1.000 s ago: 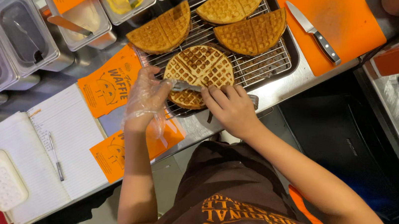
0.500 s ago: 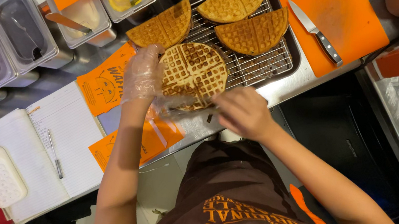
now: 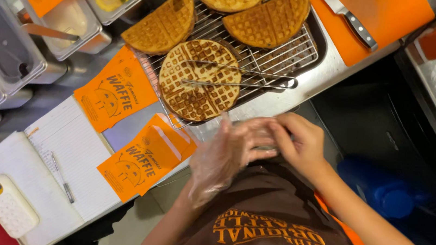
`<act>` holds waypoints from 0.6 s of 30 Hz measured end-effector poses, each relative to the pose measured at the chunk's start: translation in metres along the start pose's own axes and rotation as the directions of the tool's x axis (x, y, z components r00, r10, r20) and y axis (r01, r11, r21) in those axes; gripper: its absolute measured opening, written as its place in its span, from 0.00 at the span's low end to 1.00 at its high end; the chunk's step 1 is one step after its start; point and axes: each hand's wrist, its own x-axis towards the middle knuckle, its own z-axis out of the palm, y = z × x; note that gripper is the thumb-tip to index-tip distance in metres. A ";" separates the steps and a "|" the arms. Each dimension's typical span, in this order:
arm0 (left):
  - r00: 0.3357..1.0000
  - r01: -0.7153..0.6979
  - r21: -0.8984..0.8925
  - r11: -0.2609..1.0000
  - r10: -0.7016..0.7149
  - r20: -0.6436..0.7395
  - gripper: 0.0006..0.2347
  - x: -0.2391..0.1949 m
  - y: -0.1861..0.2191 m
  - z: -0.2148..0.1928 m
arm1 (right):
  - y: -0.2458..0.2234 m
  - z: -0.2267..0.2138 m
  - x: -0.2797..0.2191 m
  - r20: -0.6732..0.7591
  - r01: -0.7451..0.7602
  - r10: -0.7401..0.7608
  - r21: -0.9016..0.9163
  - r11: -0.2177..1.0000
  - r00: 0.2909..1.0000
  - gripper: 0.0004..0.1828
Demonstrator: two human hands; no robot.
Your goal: The person assembles waffle sandwiches by spreading a dark filling on waffles using a spatula and tongs, then drizzling a brown sauce over them. They also pour batter into a waffle iron to cook additional waffles.
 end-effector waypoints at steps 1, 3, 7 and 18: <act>0.995 0.103 -0.029 0.994 -0.103 0.013 0.37 0.009 -0.008 -0.002 | 0.012 -0.001 -0.018 -0.069 -0.090 0.089 -0.011 0.996 0.994 0.03; 0.971 0.238 0.024 0.971 -0.238 0.030 0.39 0.014 -0.018 -0.008 | 0.042 -0.005 -0.050 -0.205 -0.319 0.316 0.015 0.947 0.927 0.05; 0.937 0.346 0.068 0.936 -0.349 0.025 0.42 0.002 -0.021 -0.027 | 0.096 -0.013 -0.112 -0.254 -0.455 0.640 0.520 0.723 0.725 0.08; 0.919 0.251 0.967 -0.048 -0.302 -0.254 0.29 0.087 -0.119 -0.063 | 0.108 0.024 -0.115 -0.248 -0.536 0.541 0.092 0.839 0.804 0.33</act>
